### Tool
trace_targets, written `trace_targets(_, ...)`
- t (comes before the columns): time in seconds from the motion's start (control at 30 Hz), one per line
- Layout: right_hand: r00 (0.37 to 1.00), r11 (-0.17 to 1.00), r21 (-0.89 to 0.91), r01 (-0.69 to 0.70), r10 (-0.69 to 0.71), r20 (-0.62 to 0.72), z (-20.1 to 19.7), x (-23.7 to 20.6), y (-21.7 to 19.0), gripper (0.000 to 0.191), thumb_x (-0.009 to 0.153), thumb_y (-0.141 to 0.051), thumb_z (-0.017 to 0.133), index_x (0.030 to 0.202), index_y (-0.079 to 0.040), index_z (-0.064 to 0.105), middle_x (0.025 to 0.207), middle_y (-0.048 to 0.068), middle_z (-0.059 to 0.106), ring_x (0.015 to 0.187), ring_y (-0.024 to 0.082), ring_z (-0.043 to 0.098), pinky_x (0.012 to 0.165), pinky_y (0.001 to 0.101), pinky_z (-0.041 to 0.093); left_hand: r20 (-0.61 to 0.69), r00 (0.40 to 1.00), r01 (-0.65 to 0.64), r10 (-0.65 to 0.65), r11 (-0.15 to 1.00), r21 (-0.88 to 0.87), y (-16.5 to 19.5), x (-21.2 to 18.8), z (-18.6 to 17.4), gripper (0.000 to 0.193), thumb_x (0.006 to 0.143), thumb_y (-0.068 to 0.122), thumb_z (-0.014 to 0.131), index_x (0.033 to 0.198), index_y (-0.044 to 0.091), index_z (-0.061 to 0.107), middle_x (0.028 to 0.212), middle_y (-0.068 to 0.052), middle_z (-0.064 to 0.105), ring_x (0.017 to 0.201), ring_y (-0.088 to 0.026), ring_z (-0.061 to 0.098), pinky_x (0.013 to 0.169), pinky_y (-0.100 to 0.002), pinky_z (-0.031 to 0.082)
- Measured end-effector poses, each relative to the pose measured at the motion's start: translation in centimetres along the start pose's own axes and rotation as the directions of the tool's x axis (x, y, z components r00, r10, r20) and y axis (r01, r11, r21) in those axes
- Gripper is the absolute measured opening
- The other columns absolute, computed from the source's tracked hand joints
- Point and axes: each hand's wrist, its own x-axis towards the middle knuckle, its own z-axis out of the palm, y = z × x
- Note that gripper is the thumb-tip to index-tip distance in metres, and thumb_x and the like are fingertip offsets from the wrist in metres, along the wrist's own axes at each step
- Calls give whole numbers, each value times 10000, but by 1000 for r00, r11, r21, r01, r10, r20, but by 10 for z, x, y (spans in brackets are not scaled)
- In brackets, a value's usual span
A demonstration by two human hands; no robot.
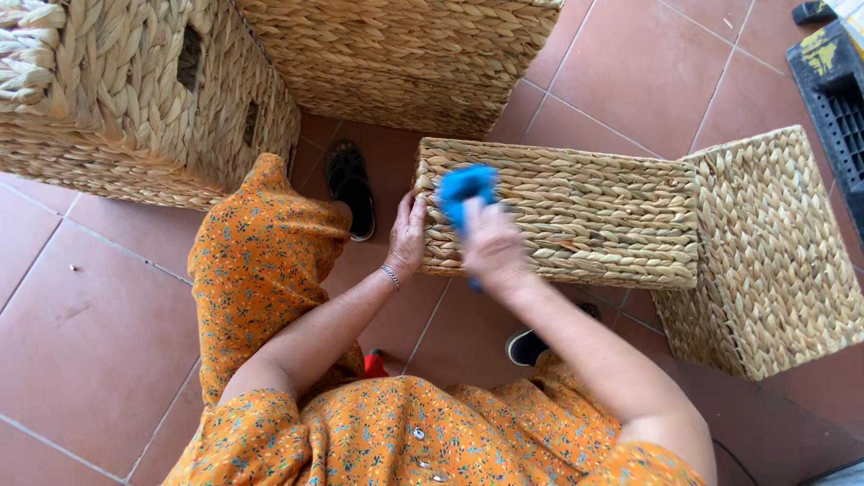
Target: The person sits on a tiled floor and wipes a rectangular woven basket with a blue cloth. They hold the basket with one hand and wipe its exterior and interior surfaces with the other, repeatedly turning and repositioning the basket to reach different sides.
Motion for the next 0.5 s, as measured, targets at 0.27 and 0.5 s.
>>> trace_targets(0.27, 999, 997, -69, -32, 33, 16, -4, -52, 60, 544, 971, -232, 682, 1426, 11, 507, 977, 205, 563, 834, 389, 612, 698, 493, 523, 8, 1000, 22, -22, 999, -36, -18, -8, 9, 664, 1074, 477, 426, 1520, -14, 411, 1485, -192, 551, 1379, -266, 516, 1158, -355, 383)
trace_targets(0.5, 736, 680, -297, -670, 661, -148, -58, -158, 247, 629, 1055, -313, 721, 1523, -37, 403, 1176, 264, 556, 996, 445, 607, 773, 568, 498, 97, 994, 64, -48, 984, -166, 3, -27, 16, 714, 1072, 498, 454, 1556, -13, 337, 1515, -185, 507, 1396, -259, 486, 1169, -358, 379)
